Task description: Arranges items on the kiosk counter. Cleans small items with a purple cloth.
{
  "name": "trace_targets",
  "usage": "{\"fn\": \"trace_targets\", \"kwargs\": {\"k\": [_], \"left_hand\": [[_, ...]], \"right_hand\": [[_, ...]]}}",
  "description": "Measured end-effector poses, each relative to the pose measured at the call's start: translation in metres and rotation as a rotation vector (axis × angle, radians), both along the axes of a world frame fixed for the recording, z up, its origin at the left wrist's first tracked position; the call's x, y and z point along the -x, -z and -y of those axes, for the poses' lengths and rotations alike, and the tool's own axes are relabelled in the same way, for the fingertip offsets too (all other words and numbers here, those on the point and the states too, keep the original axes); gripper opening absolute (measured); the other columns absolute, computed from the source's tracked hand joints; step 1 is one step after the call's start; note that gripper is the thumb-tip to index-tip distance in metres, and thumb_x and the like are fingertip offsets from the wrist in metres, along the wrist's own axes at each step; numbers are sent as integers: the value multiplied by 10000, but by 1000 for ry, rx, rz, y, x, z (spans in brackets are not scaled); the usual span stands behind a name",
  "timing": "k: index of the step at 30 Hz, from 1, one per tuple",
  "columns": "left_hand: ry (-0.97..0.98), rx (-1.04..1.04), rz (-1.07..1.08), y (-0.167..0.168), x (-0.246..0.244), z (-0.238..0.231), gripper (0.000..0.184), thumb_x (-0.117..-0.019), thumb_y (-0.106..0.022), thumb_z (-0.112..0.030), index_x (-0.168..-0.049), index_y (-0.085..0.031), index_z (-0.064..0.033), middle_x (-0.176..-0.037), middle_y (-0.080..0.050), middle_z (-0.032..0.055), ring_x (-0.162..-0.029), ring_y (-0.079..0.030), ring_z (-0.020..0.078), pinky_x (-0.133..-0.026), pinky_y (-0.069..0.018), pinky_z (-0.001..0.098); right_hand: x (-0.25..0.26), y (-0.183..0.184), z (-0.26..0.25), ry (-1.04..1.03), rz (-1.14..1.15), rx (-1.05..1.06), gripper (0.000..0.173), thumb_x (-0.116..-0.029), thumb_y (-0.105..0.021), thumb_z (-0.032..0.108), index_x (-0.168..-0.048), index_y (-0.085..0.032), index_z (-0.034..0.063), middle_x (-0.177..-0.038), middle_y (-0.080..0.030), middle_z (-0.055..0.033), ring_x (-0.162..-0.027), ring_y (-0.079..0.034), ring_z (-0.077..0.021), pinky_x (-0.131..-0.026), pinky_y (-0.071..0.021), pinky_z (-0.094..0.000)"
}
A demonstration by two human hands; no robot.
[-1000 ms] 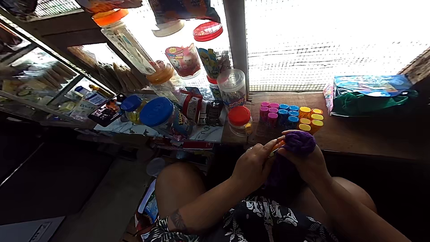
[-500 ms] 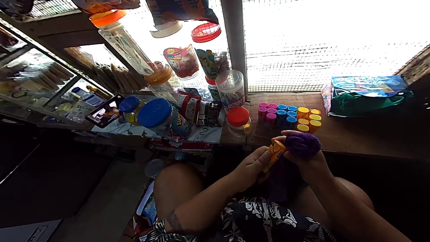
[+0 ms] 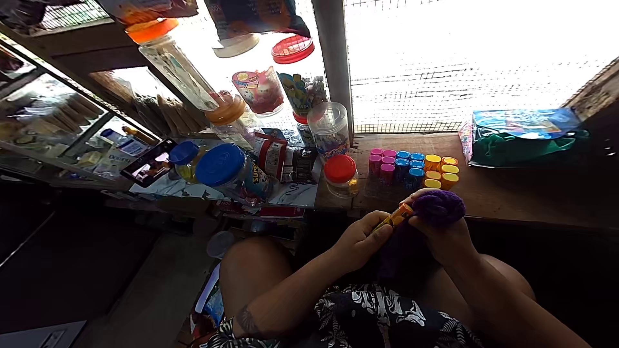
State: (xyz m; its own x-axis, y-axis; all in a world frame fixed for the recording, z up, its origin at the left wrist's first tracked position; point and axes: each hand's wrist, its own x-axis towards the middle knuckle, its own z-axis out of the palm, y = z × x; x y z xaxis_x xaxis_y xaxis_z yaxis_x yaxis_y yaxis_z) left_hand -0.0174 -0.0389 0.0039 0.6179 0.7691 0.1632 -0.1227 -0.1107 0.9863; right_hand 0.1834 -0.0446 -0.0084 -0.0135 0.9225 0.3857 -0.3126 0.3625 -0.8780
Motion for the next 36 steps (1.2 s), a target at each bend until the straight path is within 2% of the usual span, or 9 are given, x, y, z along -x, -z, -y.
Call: {"fn": "trace_targets", "kwargs": {"k": [2, 4, 10, 12, 18, 22, 29, 32, 36], "left_hand": [[-50, -153, -84, -1, 1, 0, 371, -1087, -426, -248, -1162, -625, 56, -1075, -629, 28, -992, -590, -15, -905, -503, 195], [-87, -249, -117, 0, 0, -2, 397, -1094, -416, -254, -1117, -656, 62, -1035, -612, 53, -998, -566, 13, -914, -472, 196], [-63, -241, -96, -1, -4, 1, 409, -1102, -392, -231, -1160, -641, 88, -1075, -632, 81, -1031, -584, 16, -947, -478, 201], [-93, -237, -67, 0, -6, 1, 405, -1103, -387, -230, -1185, -623, 88, -1077, -618, 74, -1033, -580, 17, -947, -482, 205], [-153, -180, -21, 1, -7, 2, 433, -1107, -371, -250, -1210, -609, 96, -1136, -620, 84, -1092, -586, 36, -995, -485, 238], [-118, -72, -16, -3, -6, 6, 441, -1104, -379, -265, -1239, -597, 94, -1155, -643, 60, -1074, -612, 6, -980, -511, 227], [26, 95, 27, 4, -5, 8, 452, -1113, -285, -281, -1214, -597, 30, -1087, -660, -14, -1031, -616, -12, -955, -513, 234], [-2, 147, 50, 4, -6, 6, 400, -1097, -343, -303, -1108, -634, -27, -1053, -627, -33, -1000, -602, 5, -918, -511, 241], [-29, 252, 115, -3, -3, 5, 305, -1080, -428, -245, -1095, -658, -45, -1047, -656, -37, -967, -635, 29, -892, -541, 259]], "right_hand": [[0, -1, 1, 28, 7, -2, 299, -861, -807, 216, -1133, -695, 164, -1061, -745, 63, -988, -700, -57, -891, -586, -249], [1, -2, 1, 40, -6, -5, 284, -867, -799, 208, -1129, -699, 167, -1053, -748, 65, -979, -701, -52, -888, -583, -242], [7, 0, 3, 88, 27, -62, 302, -873, -796, 234, -1151, -687, 187, -1076, -740, 89, -1006, -691, -40, -909, -575, -240], [11, 1, 5, 117, 118, -65, 412, -826, -838, 232, -1191, -652, 189, -1111, -709, 121, -1036, -666, -17, -934, -564, -228], [16, 2, 5, -20, 205, -57, 798, -714, -923, 165, -1387, -502, 94, -1224, -688, 52, -1140, -648, -45, -1030, -536, -253], [14, 2, 2, 32, 216, -193, 684, -743, -910, 191, -1342, -579, 176, -1226, -685, 99, -1126, -645, -23, -1015, -539, -233], [6, -4, 0, 235, 334, -177, 240, -924, -743, 289, -1095, -701, 126, -1070, -726, 117, -1029, -656, 45, -928, -547, -163], [6, -4, 1, 238, 340, -171, 202, -957, -700, 286, -1100, -697, 143, -1067, -717, 148, -1033, -640, 77, -933, -532, -146], [4, -2, 0, 139, 275, -154, 290, -914, -756, 265, -1176, -689, 160, -1138, -705, 143, -1087, -637, 35, -969, -536, -186]]}}
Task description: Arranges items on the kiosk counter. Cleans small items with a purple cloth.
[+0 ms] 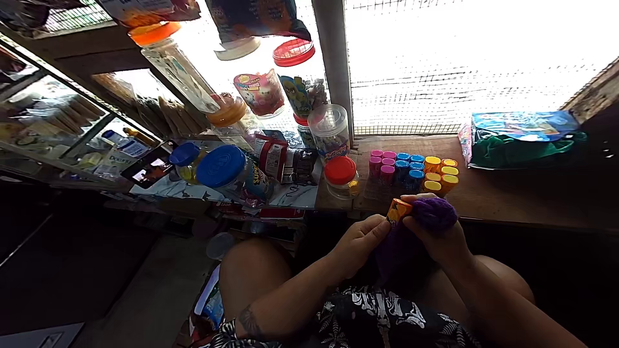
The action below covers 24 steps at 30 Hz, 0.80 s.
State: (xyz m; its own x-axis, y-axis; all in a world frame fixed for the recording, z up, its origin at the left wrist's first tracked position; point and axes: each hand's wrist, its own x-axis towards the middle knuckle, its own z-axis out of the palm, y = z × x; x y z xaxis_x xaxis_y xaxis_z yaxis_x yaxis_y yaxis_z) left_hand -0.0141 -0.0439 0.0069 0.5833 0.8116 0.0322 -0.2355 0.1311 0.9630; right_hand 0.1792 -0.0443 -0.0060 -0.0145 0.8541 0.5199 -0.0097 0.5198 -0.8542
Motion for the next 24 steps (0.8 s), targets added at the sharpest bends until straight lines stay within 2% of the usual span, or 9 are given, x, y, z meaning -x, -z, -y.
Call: {"fn": "trace_targets", "kwargs": {"k": [4, 7, 9, 11, 13, 16, 19, 21, 24], "left_hand": [[-82, 194, 112, -8, 1, -1, 268, -1078, -441, -179, -1192, -635, -34, -1021, -724, -7, -933, -697, 76, -877, -577, 279], [-105, 267, 170, -6, -1, -1, 281, -1085, -417, -172, -1226, -606, -20, -1038, -731, 29, -939, -713, 108, -874, -590, 299], [-105, 272, 171, -4, -3, 0, 277, -1085, -423, -174, -1216, -616, -25, -1029, -735, 24, -936, -714, 101, -873, -590, 295], [-85, 263, 134, -3, -4, 1, 278, -1088, -414, -166, -1203, -625, -27, -1020, -732, 8, -946, -705, 86, -890, -581, 294], [-37, 268, 82, -1, -5, 2, 280, -1095, -395, -183, -1182, -629, -55, -997, -722, -20, -924, -695, 60, -863, -578, 272], [34, 307, 78, 2, -8, 4, 287, -1100, -371, -201, -1181, -620, -84, -983, -712, -33, -902, -686, 52, -828, -575, 259], [42, 334, 93, 1, -10, 5, 301, -1103, -348, -207, -1210, -600, -82, -1001, -709, -18, -897, -691, 71, -805, -581, 270], [22, 344, 120, -4, -12, 5, 279, -1104, -343, -191, -1297, -513, -85, -1051, -695, -3, -930, -697, 91, -826, -589, 284], [-24, 372, 201, -6, -12, 3, 247, -1102, -339, -156, -1306, -466, -97, -1053, -685, 4, -952, -695, 101, -871, -582, 298]], "right_hand": [[0, -1, 0, -133, 33, 55, 658, -786, -877, 251, -1333, -567, 60, -1233, -675, 59, -1139, -628, -6, -1018, -527, -210], [2, 1, 0, -182, 73, 73, 843, -719, -922, 256, -1418, -490, 66, -1306, -636, 36, -1188, -600, -4, -1049, -503, -207], [1, 2, -1, -145, 90, 23, 781, -721, -922, 297, -1372, -541, 94, -1309, -624, 18, -1207, -585, -31, -1057, -495, -227], [-2, 3, -4, -84, 109, -36, 592, -779, -885, 319, -1275, -621, 136, -1290, -652, -3, -1230, -594, -87, -1057, -506, -266], [-5, 2, -6, 1, 128, -66, 409, -827, -843, 327, -1151, -700, 122, -1201, -706, -7, -1189, -630, -96, -1030, -526, -270], [-8, 1, -7, 59, 107, -55, 257, -885, -792, 310, -1033, -715, 114, -1071, -739, 24, -1083, -682, -67, -978, -561, -249], [-7, -3, -4, 113, 77, 0, 242, -901, -769, 256, -1051, -702, 79, -1027, -753, 51, -998, -702, -24, -929, -578, -216], [-6, -4, -2, 125, 56, 33, 276, -892, -772, 222, -1092, -675, 57, -1037, -760, 55, -992, -710, -18, -925, -581, -210], [-6, 0, -3, 43, 82, 21, 424, -836, -834, 268, -1162, -667, 56, -1126, -724, 22, -1074, -670, -38, -972, -555, -229]]}}
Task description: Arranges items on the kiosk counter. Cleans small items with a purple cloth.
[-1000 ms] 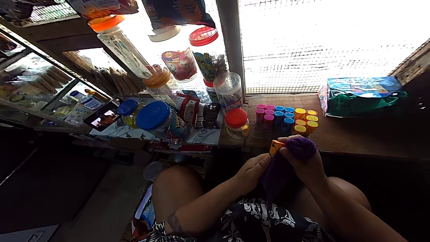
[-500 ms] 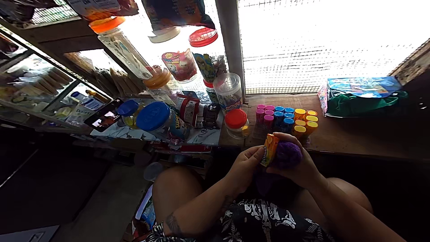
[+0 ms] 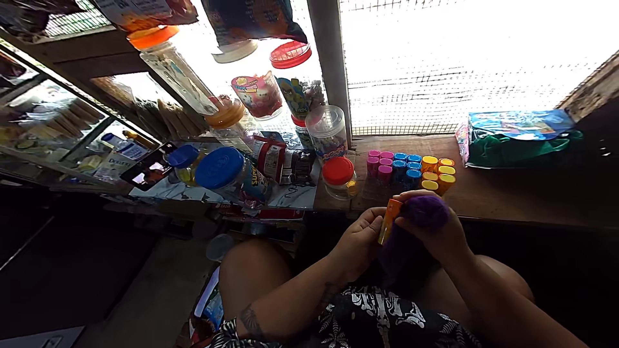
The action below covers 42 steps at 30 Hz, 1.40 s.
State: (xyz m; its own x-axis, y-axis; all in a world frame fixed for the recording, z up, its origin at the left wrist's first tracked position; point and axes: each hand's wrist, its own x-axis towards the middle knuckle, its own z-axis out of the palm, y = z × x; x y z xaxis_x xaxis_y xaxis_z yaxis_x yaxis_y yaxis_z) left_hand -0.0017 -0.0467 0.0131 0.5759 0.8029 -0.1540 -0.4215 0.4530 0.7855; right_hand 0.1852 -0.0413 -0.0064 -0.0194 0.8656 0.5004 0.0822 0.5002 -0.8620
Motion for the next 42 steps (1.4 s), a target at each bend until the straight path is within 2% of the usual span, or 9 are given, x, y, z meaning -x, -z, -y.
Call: {"fn": "trace_targets", "kwargs": {"k": [3, 5, 8, 11, 17, 26, 32, 36, 42], "left_hand": [[-47, -25, -10, 0, 0, -1, 246, -1100, -338, -154, -1300, -473, -108, -1018, -676, -13, -906, -682, 72, -817, -576, 254], [-62, -75, -55, 3, 0, -1, 225, -1095, -356, -154, -1263, -501, -114, -990, -682, -20, -858, -678, 56, -742, -571, 231], [-76, -162, -166, 1, -2, 2, 230, -1083, -386, -127, -1254, -534, -86, -1008, -683, -39, -872, -673, 39, -766, -572, 232], [-142, -251, -242, -1, -4, 4, 255, -1079, -404, -98, -1270, -553, -16, -1045, -682, -22, -931, -668, 33, -866, -564, 248], [-239, -529, -359, 3, 1, 1, 265, -1072, -421, -61, -1230, -606, 46, -1107, -683, 27, -983, -663, 34, -913, -557, 238], [-128, -450, -262, -4, 6, 1, 252, -1056, -499, -127, -1235, -615, 9, -1054, -700, -26, -936, -669, 21, -857, -566, 232], [-163, -298, -189, -1, 4, -3, 290, -1044, -513, -85, -1316, -556, 7, -1067, -708, -5, -957, -681, 60, -888, -562, 266], [-183, -233, -149, 1, 3, -4, 294, -1048, -507, -87, -1324, -547, 6, -1063, -717, 22, -965, -698, 99, -911, -572, 311], [-119, -225, -146, 6, 0, 3, 225, -1039, -529, -71, -1252, -588, -32, -988, -723, -25, -912, -691, 53, -867, -570, 265]], "right_hand": [[3, 3, -1, -104, 53, 5, 623, -757, -893, 313, -1270, -645, 60, -1290, -646, -38, -1225, -588, -78, -1058, -496, -250], [3, 3, -1, -107, 73, -13, 655, -730, -907, 327, -1279, -647, 82, -1307, -639, -35, -1245, -575, -77, -1070, -484, -245], [1, 2, -2, -37, 101, -83, 552, -750, -889, 364, -1209, -684, 137, -1205, -662, 19, -1183, -589, -40, -1035, -491, -210], [0, -1, -2, 28, 134, -82, 464, -788, -854, 370, -1142, -706, 109, -1126, -673, 23, -1116, -600, -6, -994, -490, -169], [0, -2, 0, 66, 48, -17, 297, -837, -823, 281, -1058, -724, 110, -1036, -687, 57, -1022, -630, 11, -924, -526, -159], [2, -2, 3, 34, -95, 13, 295, -882, -787, 214, -1127, -651, 120, -1042, -717, 79, -980, -678, -11, -901, -572, -198], [2, 2, -1, -59, 85, -60, 536, -806, -859, 281, -1274, -626, 164, -1268, -613, 9, -1225, -559, -55, -1056, -483, -240], [4, 5, 0, -77, 152, -77, 716, -760, -889, 345, -1383, -562, 214, -1353, -560, 3, -1293, -509, -56, -1091, -455, -244], [2, 4, 0, 64, 121, -123, 529, -821, -848, 346, -1235, -635, 96, -1142, -641, -7, -1100, -598, -8, -986, -502, -179]]}}
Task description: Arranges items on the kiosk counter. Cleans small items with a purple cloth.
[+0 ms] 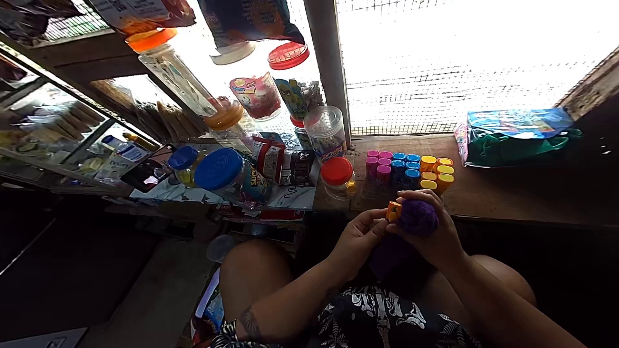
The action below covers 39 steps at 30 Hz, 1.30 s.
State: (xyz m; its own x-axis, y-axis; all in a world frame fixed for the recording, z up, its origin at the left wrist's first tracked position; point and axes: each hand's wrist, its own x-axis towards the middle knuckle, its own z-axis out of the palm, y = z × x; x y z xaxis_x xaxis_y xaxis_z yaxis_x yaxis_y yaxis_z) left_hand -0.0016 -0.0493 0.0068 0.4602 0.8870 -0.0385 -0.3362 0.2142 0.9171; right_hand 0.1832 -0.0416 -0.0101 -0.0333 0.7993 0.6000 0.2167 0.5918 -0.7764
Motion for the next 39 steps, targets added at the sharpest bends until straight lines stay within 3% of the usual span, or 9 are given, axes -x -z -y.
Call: {"fn": "trace_targets", "kwargs": {"k": [3, 7, 13, 17, 21, 25, 29, 33, 39], "left_hand": [[23, -7, -6, 0, -2, 2, 219, -1037, -520, -53, -1245, -586, -34, -975, -721, -38, -907, -688, 41, -869, -568, 259], [40, -36, -31, -5, -1, 0, 251, -1055, -496, -91, -1284, -571, -22, -1031, -701, -28, -944, -673, 41, -890, -559, 258], [-73, -1, 24, -5, 1, -4, 297, -1078, -438, -119, -1336, -519, 4, -1101, -693, 33, -984, -687, 105, -905, -572, 309], [-107, 6, 27, -2, 0, -4, 307, -1080, -432, -115, -1346, -505, 19, -1117, -690, 45, -1001, -691, 115, -925, -573, 321], [-47, 9, 21, -2, 0, -2, 267, -1061, -479, -99, -1301, -543, -1, -1063, -704, 13, -964, -691, 86, -899, -574, 297], [34, 20, 23, 1, -1, 0, 230, -1054, -499, -94, -1266, -564, -31, -1020, -708, -13, -932, -686, 60, -877, -570, 273], [58, 8, 26, -4, -1, 0, 241, -1061, -480, -100, -1280, -553, -32, -1028, -699, -18, -940, -678, 55, -878, -565, 269], [-17, -5, 15, -12, 1, -2, 271, -1072, -450, -123, -1307, -537, -21, -1047, -698, 3, -940, -684, 77, -870, -573, 283], [-123, 17, -36, -24, 7, -5, 299, -1090, -383, -124, -1319, -536, -8, -1068, -709, 51, -966, -701, 117, -904, -579, 319]], "right_hand": [[-1, -3, 1, 75, -63, 28, 452, -855, -817, 264, -1173, -634, 0, -1042, -710, -2, -973, -665, 13, -910, -557, -169], [-1, -6, 2, 91, -132, 58, 393, -901, -769, 226, -1193, -622, 8, -1014, -744, 45, -936, -700, 6, -884, -584, -181], [-3, 0, -1, -143, -54, 90, 592, -822, -848, 243, -1335, -589, 102, -1287, -640, -30, -1206, -596, -79, -1045, -509, -266], [0, 1, -1, -146, 94, 39, 758, -772, -878, 351, -1416, -525, 168, -1407, -544, -46, -1322, -499, -71, -1105, -442, -243], [-1, 0, 0, -79, 80, 13, 692, -771, -875, 365, -1356, -581, 142, -1302, -587, -43, -1236, -539, -37, -1059, -458, -198], [-2, -1, -1, 32, -15, -8, 473, -865, -811, 299, -1224, -632, 49, -1098, -678, -26, -1047, -633, -16, -957, -525, -188], [-2, -8, -1, 61, -123, 57, 389, -899, -767, 243, -1199, -621, 44, -1006, -738, 57, -934, -695, 11, -885, -581, -179], [-1, -9, -3, -28, -128, 75, 483, -856, -814, 270, -1261, -610, 107, -1126, -726, 57, -1055, -674, -21, -965, -555, -218], [9, -10, -8, -198, -16, 25, 660, -789, -865, 317, -1369, -568, 213, -1404, -579, 11, -1330, -521, -101, -1109, -466, -299]]}}
